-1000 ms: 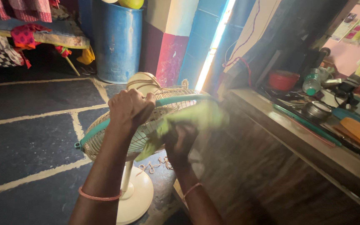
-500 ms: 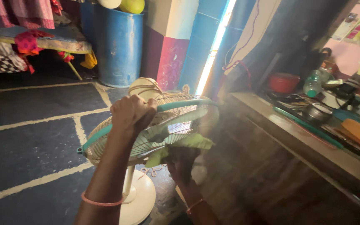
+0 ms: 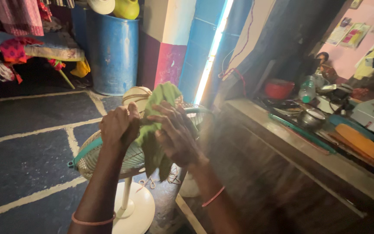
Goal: The person wipes the front grill of a standing fan using a green cloth. They hold the fan with one hand and rub the cloth over the metal bars and plastic frame with the other hand.
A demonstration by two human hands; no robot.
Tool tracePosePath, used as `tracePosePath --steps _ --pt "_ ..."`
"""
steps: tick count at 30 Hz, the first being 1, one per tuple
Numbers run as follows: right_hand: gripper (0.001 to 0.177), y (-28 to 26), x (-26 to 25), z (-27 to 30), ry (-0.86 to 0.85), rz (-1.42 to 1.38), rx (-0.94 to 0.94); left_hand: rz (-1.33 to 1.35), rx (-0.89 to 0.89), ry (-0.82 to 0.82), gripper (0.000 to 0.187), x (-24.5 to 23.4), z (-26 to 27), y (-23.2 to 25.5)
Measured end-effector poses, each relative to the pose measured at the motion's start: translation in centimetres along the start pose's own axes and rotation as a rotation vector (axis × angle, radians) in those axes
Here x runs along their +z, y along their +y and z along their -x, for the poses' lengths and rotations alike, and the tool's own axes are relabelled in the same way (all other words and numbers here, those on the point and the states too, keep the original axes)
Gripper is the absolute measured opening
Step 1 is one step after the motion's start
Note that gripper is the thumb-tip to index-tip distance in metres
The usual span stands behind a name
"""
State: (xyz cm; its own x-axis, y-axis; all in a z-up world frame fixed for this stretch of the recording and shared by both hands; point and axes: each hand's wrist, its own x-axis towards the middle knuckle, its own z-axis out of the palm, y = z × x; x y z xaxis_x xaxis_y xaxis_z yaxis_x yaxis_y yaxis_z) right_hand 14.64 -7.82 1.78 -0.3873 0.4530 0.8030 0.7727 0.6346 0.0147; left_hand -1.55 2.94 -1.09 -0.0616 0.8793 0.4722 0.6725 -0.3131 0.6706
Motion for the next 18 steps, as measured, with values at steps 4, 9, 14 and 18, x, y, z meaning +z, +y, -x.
tracePosePath --steps 4,9,14,18 --pt "0.034 1.1 -1.3 -1.6 -0.13 -0.107 0.033 0.001 0.046 -0.03 0.077 -0.1 0.7 0.9" --pt "0.041 3.2 -0.8 -3.3 -0.183 -0.286 0.288 -0.063 0.27 -0.143 0.101 -1.8 2.2 1.9" --pt "0.039 6.5 -0.7 -1.5 0.247 -0.308 0.513 0.138 0.469 0.041 0.064 -2.5 2.6 1.5" --pt "0.041 8.8 -0.2 0.3 0.063 -0.146 0.765 0.42 0.348 -0.059 0.042 -1.8 2.8 0.7"
